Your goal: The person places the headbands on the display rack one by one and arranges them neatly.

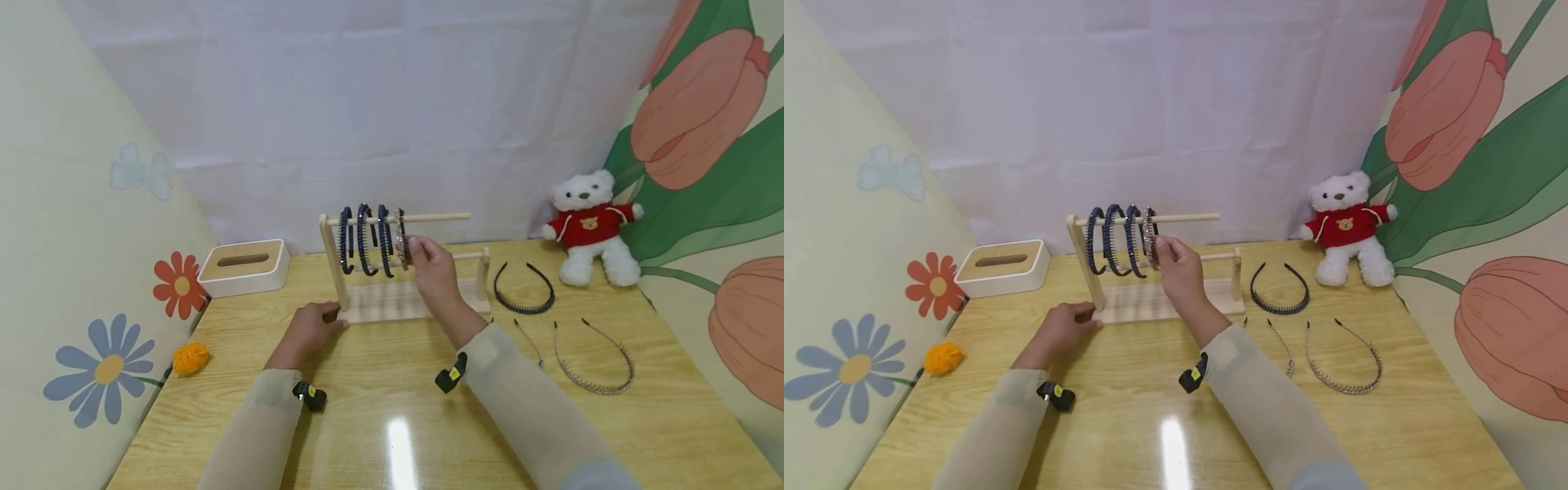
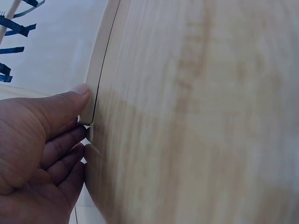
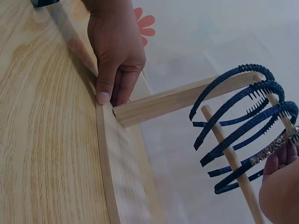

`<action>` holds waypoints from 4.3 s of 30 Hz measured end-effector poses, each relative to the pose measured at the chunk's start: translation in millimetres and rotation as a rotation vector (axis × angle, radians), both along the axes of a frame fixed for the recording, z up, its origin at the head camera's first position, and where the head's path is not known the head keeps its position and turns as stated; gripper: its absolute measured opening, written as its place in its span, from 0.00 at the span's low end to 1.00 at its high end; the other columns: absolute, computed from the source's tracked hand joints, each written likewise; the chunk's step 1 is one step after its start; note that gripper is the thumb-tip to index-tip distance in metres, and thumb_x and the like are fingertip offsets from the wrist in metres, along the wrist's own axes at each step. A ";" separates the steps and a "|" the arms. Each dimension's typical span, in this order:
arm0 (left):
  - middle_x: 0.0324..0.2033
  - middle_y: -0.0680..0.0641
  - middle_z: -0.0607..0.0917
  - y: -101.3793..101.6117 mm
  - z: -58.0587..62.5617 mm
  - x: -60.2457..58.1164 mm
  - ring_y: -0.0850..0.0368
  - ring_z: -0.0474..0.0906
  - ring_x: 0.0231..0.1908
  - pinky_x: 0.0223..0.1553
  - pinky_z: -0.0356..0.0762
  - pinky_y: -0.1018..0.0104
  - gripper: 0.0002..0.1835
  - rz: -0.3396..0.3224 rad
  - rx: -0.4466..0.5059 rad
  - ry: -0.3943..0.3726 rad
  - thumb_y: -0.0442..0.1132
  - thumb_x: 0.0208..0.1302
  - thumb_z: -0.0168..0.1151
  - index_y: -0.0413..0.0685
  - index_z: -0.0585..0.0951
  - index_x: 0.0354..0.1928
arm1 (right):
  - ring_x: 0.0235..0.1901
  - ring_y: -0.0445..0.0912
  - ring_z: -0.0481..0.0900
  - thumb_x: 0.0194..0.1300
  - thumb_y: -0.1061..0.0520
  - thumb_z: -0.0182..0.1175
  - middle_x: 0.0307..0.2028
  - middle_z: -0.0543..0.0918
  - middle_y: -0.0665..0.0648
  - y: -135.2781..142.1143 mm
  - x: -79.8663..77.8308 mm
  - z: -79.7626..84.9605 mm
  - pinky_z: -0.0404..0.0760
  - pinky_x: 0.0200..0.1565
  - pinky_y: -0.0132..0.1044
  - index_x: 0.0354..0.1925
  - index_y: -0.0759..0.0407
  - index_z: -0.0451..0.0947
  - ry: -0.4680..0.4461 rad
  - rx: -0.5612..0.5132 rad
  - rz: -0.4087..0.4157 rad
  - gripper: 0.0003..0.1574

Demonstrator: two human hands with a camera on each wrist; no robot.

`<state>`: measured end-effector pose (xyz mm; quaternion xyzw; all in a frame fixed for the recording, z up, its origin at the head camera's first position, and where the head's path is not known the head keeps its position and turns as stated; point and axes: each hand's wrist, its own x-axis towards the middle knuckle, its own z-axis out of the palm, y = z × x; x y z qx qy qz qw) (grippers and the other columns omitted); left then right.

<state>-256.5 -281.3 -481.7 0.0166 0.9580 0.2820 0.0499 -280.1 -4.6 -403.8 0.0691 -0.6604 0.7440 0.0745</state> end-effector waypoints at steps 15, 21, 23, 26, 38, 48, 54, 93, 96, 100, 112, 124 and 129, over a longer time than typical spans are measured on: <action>0.71 0.34 0.81 -6.0 -3.3 -0.4 0.33 0.75 0.73 0.75 0.72 0.35 0.29 -0.003 0.020 0.016 0.44 0.76 0.71 0.44 0.80 0.74 | 0.57 0.54 0.87 0.85 0.46 0.60 0.57 0.90 0.60 89.1 25.0 -9.4 0.85 0.64 0.55 0.67 0.57 0.83 0.041 0.389 0.171 0.24; 0.73 0.33 0.79 -4.6 -2.9 0.9 0.33 0.73 0.75 0.76 0.70 0.34 0.29 0.011 0.022 -0.018 0.43 0.77 0.70 0.44 0.79 0.75 | 0.58 0.54 0.86 0.80 0.46 0.67 0.56 0.91 0.55 139.1 50.0 -23.9 0.85 0.61 0.60 0.63 0.54 0.86 0.088 0.718 0.288 0.21; 0.73 0.34 0.79 -3.9 -3.1 0.4 0.32 0.72 0.75 0.77 0.69 0.34 0.29 0.009 0.018 -0.022 0.43 0.77 0.71 0.45 0.79 0.75 | 0.58 0.55 0.86 0.77 0.47 0.70 0.54 0.91 0.54 155.6 58.9 -28.9 0.85 0.60 0.62 0.59 0.53 0.88 0.121 0.824 0.293 0.18; 0.74 0.34 0.78 -2.8 -2.7 -0.6 0.31 0.71 0.76 0.78 0.67 0.34 0.29 0.008 0.017 -0.018 0.44 0.77 0.71 0.46 0.79 0.75 | 0.57 0.57 0.87 0.73 0.49 0.75 0.51 0.92 0.52 177.5 69.3 -34.6 0.85 0.59 0.63 0.52 0.53 0.89 0.165 0.927 0.295 0.15; 0.73 0.34 0.78 -2.9 -1.3 -1.2 0.31 0.71 0.76 0.78 0.67 0.34 0.28 -0.007 0.006 0.007 0.44 0.77 0.71 0.45 0.80 0.74 | 0.60 0.55 0.86 0.64 0.50 0.81 0.55 0.90 0.50 221.5 93.2 -50.0 0.85 0.62 0.56 0.48 0.47 0.91 0.076 1.066 0.471 0.15; 0.74 0.34 0.78 -2.7 -3.9 -2.5 0.31 0.70 0.77 0.78 0.67 0.33 0.28 -0.010 0.002 0.007 0.44 0.77 0.70 0.44 0.80 0.74 | 0.44 0.37 0.79 0.57 0.52 0.85 0.43 0.86 0.40 222.7 91.1 -63.0 0.82 0.48 0.37 0.41 0.43 0.90 0.175 1.148 0.690 0.15; 0.75 0.34 0.77 -1.4 -3.3 -2.1 0.30 0.69 0.77 0.79 0.65 0.33 0.29 -0.012 -0.002 -0.003 0.44 0.77 0.70 0.45 0.79 0.75 | 0.37 0.31 0.75 0.56 0.59 0.81 0.35 0.83 0.36 216.3 93.4 -65.7 0.79 0.45 0.34 0.34 0.41 0.89 0.219 1.200 0.734 0.13; 0.75 0.34 0.77 -5.2 -2.0 -2.7 0.29 0.69 0.77 0.79 0.65 0.33 0.29 -0.006 0.007 -0.009 0.45 0.76 0.71 0.45 0.79 0.75 | 0.42 0.40 0.87 0.82 0.65 0.59 0.42 0.93 0.51 216.5 53.5 34.7 0.85 0.43 0.28 0.45 0.56 0.91 0.032 -0.343 0.098 0.14; 0.75 0.34 0.76 -4.6 -2.2 -1.9 0.29 0.68 0.77 0.79 0.64 0.33 0.29 -0.003 0.015 -0.013 0.44 0.77 0.70 0.44 0.79 0.75 | 0.41 0.41 0.85 0.80 0.64 0.61 0.42 0.90 0.52 208.9 45.0 41.8 0.85 0.42 0.28 0.46 0.56 0.91 0.058 -0.377 0.035 0.11; 0.75 0.34 0.77 -3.3 -1.6 -0.9 0.30 0.69 0.77 0.79 0.65 0.34 0.29 -0.005 0.024 -0.006 0.44 0.77 0.70 0.44 0.79 0.75 | 0.37 0.42 0.82 0.78 0.63 0.64 0.40 0.86 0.52 198.7 34.4 51.5 0.84 0.38 0.28 0.44 0.55 0.91 0.075 -0.411 -0.036 0.09; 0.75 0.34 0.77 -4.4 -0.2 -2.5 0.30 0.70 0.76 0.78 0.66 0.34 0.30 -0.012 0.021 -0.001 0.44 0.77 0.70 0.43 0.78 0.75 | 0.33 0.40 0.83 0.78 0.66 0.63 0.34 0.87 0.51 163.4 14.7 68.3 0.84 0.37 0.26 0.40 0.55 0.91 0.123 -0.481 0.039 0.12; 0.75 0.34 0.77 -3.5 -2.6 -1.6 0.31 0.70 0.77 0.78 0.67 0.34 0.30 -0.002 0.024 -0.022 0.45 0.77 0.70 0.44 0.78 0.75 | 0.30 0.39 0.81 0.82 0.65 0.59 0.29 0.87 0.46 135.4 -3.3 46.9 0.82 0.37 0.26 0.34 0.49 0.90 -0.029 -0.392 0.070 0.21; 0.75 0.34 0.76 -3.2 -1.7 -1.6 0.31 0.70 0.77 0.77 0.68 0.35 0.30 -0.001 0.023 -0.027 0.45 0.77 0.70 0.44 0.78 0.76 | 0.30 0.39 0.79 0.82 0.66 0.58 0.28 0.85 0.46 121.1 -7.4 41.2 0.80 0.35 0.27 0.36 0.50 0.89 -0.041 -0.335 0.072 0.19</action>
